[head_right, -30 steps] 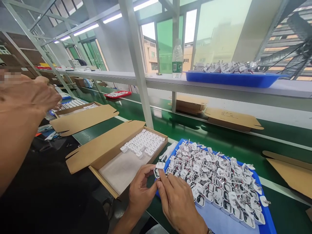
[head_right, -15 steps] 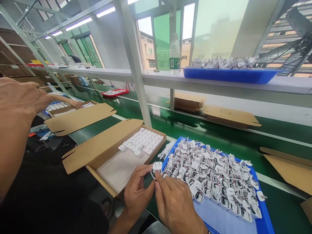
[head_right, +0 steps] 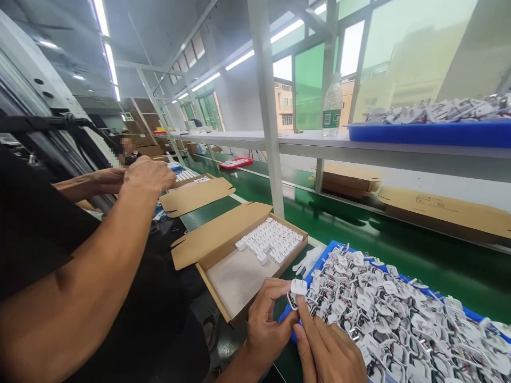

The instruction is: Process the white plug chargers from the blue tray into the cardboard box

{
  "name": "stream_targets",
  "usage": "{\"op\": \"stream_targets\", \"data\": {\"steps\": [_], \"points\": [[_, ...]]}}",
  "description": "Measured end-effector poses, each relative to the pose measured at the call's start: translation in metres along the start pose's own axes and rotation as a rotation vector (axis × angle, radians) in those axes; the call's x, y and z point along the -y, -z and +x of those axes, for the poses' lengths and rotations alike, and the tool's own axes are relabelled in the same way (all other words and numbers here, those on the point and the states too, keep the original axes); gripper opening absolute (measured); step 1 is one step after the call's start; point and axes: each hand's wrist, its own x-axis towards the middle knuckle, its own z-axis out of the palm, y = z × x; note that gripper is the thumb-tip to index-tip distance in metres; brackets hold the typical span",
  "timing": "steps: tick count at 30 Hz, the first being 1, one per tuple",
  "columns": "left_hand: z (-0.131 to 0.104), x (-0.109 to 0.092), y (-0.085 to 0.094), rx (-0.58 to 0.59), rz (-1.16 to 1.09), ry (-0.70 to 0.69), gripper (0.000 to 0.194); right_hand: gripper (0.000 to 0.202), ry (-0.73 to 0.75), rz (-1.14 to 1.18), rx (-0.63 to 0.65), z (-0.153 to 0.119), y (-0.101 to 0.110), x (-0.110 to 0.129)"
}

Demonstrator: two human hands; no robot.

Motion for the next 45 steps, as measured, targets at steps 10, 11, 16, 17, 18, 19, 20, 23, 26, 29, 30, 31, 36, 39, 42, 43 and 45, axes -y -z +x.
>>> {"op": "stream_targets", "data": {"steps": [10,11,16,17,18,19,20,23,26,29,30,31,36,39,42,43,45], "points": [[-0.004,-0.002,-0.002,0.051,-0.035,0.042,0.039,0.032,-0.245,0.225,0.091,0.001,0.016,0.001],[-0.004,-0.002,-0.003,0.064,-0.047,0.079,0.039,0.034,-0.287,0.250,0.093,0.001,0.017,0.002],[-0.004,0.000,-0.005,0.092,-0.076,0.125,0.036,0.038,-0.306,0.242,0.084,0.002,0.020,0.004],[-0.004,0.000,-0.005,0.095,-0.076,0.122,0.036,0.038,-0.293,0.238,0.097,0.003,0.020,0.004],[-0.004,0.000,-0.005,0.101,-0.077,0.119,0.036,0.037,-0.283,0.232,0.105,0.004,0.021,0.004],[-0.004,0.000,-0.004,0.110,-0.081,0.115,0.036,0.037,-0.281,0.221,0.113,0.006,0.020,0.003],[-0.004,0.000,-0.004,0.119,-0.085,0.107,0.037,0.037,-0.284,0.207,0.124,0.007,0.020,0.003],[-0.004,0.002,-0.002,0.141,-0.094,0.059,0.039,0.037,-0.297,0.158,0.162,0.007,0.017,0.003],[-0.004,0.003,-0.001,0.175,-0.094,0.084,0.040,0.037,-0.316,0.204,0.176,0.001,0.017,0.002],[-0.003,0.001,0.000,0.189,-0.148,0.243,0.037,0.040,-0.376,0.367,0.057,-0.009,0.023,-0.003],[-0.002,-0.001,0.000,0.192,-0.198,0.311,0.037,0.041,-0.437,0.430,-0.003,-0.012,0.026,-0.006],[-0.001,-0.003,0.001,0.200,-0.266,0.377,0.037,0.040,-0.520,0.496,-0.054,-0.013,0.030,-0.010],[0.005,-0.012,0.008,0.320,-0.562,0.571,0.037,0.031,-0.785,0.828,-0.088,-0.005,0.042,-0.030],[0.006,-0.015,0.011,0.419,-0.576,0.574,0.040,0.027,-0.767,0.956,-0.039,0.002,0.040,-0.038],[0.008,-0.015,0.013,0.532,-0.507,0.539,0.042,0.024,-0.717,1.030,0.022,0.003,0.038,-0.041],[0.009,-0.015,0.014,0.551,-0.473,0.524,0.043,0.023,-0.693,1.036,0.040,0.002,0.038,-0.041],[0.011,-0.015,0.014,0.557,-0.410,0.496,0.044,0.024,-0.655,1.005,0.057,-0.001,0.038,-0.039]]}}
